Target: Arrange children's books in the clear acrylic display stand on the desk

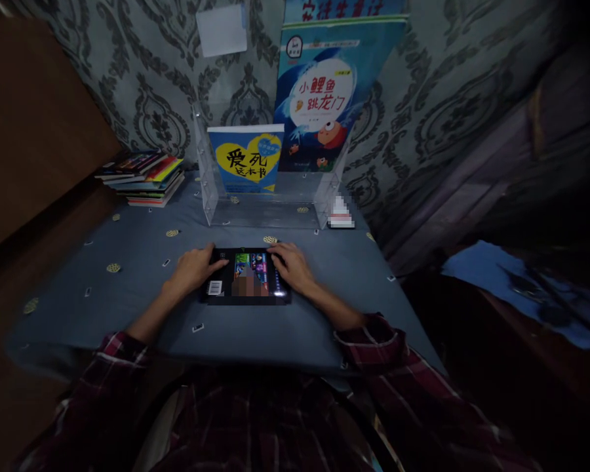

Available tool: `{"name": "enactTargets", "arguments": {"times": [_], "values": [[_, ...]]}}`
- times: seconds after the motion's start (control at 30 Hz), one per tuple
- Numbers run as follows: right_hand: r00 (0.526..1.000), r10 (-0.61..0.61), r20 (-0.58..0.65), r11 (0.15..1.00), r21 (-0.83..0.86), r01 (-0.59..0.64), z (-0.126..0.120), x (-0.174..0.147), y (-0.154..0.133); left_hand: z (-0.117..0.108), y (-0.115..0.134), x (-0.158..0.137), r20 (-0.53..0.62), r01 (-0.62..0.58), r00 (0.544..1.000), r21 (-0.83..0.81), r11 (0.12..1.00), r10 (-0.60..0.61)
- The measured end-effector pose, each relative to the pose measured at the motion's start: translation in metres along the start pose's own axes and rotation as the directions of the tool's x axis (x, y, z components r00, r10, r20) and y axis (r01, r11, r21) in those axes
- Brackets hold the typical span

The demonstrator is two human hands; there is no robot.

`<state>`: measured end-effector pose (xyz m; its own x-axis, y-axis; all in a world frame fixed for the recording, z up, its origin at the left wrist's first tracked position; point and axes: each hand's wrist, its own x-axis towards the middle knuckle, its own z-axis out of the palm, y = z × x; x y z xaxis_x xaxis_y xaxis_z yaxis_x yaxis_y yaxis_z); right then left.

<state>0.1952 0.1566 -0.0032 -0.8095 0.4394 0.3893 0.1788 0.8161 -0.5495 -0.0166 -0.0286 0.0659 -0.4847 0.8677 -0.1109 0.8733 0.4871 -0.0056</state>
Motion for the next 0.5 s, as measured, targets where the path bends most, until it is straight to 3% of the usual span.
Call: {"name": "enactTargets", "arguments": {"times": [0.23,0.5], "values": [[0.999,-0.017,0.027,0.981,-0.195,0.022,-0.016,-0.011,-0.017,-0.014,0.034,-0.010,0.058,-0.061,0.997,0.049,0.997,0.058],[0.962,-0.163,0.218,0.964,-0.173,0.203,-0.009,-0.017,-0.056,-0.011,0.056,-0.009,0.055,-0.200,0.977,-0.080,0.976,0.205]]}}
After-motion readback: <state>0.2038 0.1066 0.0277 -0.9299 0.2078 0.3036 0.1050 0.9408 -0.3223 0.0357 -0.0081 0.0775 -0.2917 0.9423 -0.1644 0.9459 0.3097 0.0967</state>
